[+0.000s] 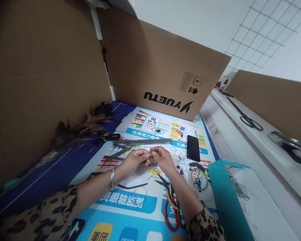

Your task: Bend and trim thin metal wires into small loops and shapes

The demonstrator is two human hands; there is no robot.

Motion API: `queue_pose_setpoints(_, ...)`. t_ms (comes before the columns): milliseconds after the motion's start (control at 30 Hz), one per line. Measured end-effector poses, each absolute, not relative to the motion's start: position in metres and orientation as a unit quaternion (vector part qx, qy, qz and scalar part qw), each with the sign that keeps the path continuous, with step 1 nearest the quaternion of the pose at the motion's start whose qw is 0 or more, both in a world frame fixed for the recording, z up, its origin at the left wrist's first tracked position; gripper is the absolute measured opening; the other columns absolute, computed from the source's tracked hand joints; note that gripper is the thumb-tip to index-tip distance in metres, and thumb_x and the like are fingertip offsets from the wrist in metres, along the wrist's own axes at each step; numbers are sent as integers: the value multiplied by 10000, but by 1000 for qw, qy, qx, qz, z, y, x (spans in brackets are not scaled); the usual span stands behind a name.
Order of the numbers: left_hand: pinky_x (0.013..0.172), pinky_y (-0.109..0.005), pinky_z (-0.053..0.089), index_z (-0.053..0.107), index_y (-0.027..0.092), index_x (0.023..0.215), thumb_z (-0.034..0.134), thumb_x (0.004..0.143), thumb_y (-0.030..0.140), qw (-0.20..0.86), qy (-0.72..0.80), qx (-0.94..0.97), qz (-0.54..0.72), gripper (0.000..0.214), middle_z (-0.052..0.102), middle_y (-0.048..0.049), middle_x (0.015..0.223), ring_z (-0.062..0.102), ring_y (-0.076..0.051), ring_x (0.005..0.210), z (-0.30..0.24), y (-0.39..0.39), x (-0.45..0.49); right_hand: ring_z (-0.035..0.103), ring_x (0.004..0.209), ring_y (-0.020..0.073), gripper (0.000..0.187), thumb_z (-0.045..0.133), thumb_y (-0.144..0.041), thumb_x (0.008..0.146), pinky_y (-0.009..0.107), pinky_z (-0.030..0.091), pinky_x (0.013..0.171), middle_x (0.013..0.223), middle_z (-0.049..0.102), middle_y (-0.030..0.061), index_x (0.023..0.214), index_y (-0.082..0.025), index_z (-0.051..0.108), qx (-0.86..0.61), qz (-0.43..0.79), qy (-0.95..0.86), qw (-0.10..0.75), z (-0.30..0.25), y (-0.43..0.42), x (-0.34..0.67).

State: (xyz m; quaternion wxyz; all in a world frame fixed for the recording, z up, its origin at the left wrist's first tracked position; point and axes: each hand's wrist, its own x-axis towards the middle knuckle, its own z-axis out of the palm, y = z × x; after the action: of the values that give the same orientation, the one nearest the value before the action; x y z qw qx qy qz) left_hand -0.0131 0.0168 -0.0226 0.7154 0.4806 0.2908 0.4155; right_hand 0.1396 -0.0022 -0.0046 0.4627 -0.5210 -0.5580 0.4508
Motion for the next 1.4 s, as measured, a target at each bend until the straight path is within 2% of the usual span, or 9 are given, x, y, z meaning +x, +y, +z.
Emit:
queue_pose_setpoints(233, 583, -241, 404, 608, 126, 766, 621, 733, 328, 742, 285, 440, 418, 205, 608, -36, 625, 539, -109, 560, -23, 17, -14, 528, 599, 109, 236, 540, -346, 770, 232, 443, 552, 733, 594, -6, 952, -207, 598, -533, 448, -574, 431, -10, -1, 147)
queue_pose_setpoints(433, 592, -262, 426, 625, 121, 783, 627, 728, 357, 747, 284, 438, 412, 242, 632, -57, 649, 547, -112, 542, -22, 15, -14, 511, 572, 102, 200, 507, -377, 796, 209, 413, 510, 695, 583, -6, 809, -194, 587, -550, 397, -565, 470, -1, -3, 144)
queue_pose_setpoints(533, 669, -280, 447, 648, 131, 828, 632, 723, 358, 721, 305, 415, 464, 250, 662, -76, 761, 589, -136, 658, -18, 14, -14, 505, 526, 94, 220, 466, -394, 821, 205, 390, 476, 721, 609, 4, 803, -196, 563, -575, 345, -561, 485, 7, -5, 145)
queue_pose_setpoints(633, 770, -289, 441, 667, 146, 834, 647, 710, 336, 682, 327, 419, 502, 228, 671, -82, 879, 599, -168, 823, -15, 15, -14, 506, 490, 93, 204, 456, -376, 827, 207, 390, 478, 662, 607, -10, 774, -201, 547, -591, 335, -589, 437, 10, -9, 143)
queue_pose_setpoints(767, 842, -327, 427, 672, 150, 862, 634, 727, 315, 682, 311, 437, 496, 217, 673, -78, 911, 600, -185, 868, -17, 14, -14, 524, 532, 100, 185, 450, -334, 829, 213, 403, 536, 624, 588, -28, 727, -209, 539, -583, 320, -656, 356, 8, -14, 134)
queue_pose_setpoints(1033, 861, -362, 422, 680, 139, 904, 643, 721, 273, 699, 289, 438, 486, 229, 678, -97, 919, 606, -201, 869, -16, 11, -14, 483, 528, 102, 227, 439, -305, 825, 205, 352, 505, 537, 516, -41, 627, -202, 485, -584, 307, -669, 342, -1, -17, 125)
queue_pose_setpoints(1200, 885, -343, 402, 679, 152, 845, 663, 694, 248, 691, 303, 421, 503, 180, 671, -91, 956, 590, -199, 913, -14, 8, -13, 470, 559, 108, 198, 435, -300, 830, 214, 353, 528, 577, 515, -37, 679, -202, 518, -586, 275, -675, 355, -1, -20, 120)
queue_pose_setpoints(1300, 911, -354, 372, 662, 161, 824, 638, 718, 267, 694, 301, 411, 508, 153, 643, -93, 1040, 551, -217, 1002, -10, 4, -13, 498, 666, 126, 115, 472, -285, 814, 231, 387, 609, 725, 564, -12, 818, -205, 554, -581, 243, -673, 388, 1, -22, 116)
queue_pose_setpoints(1400, 955, -345, 320, 649, 158, 753, 634, 723, 260, 695, 294, 417, 507, 107, 575, -97, 1170, 459, -237, 1138, -4, 1, -14, 501, 805, 147, 150, 474, -245, 818, 261, 402, 721, 882, 564, 24, 938, -199, 552, -542, 231, -696, 410, 3, -24, 114)
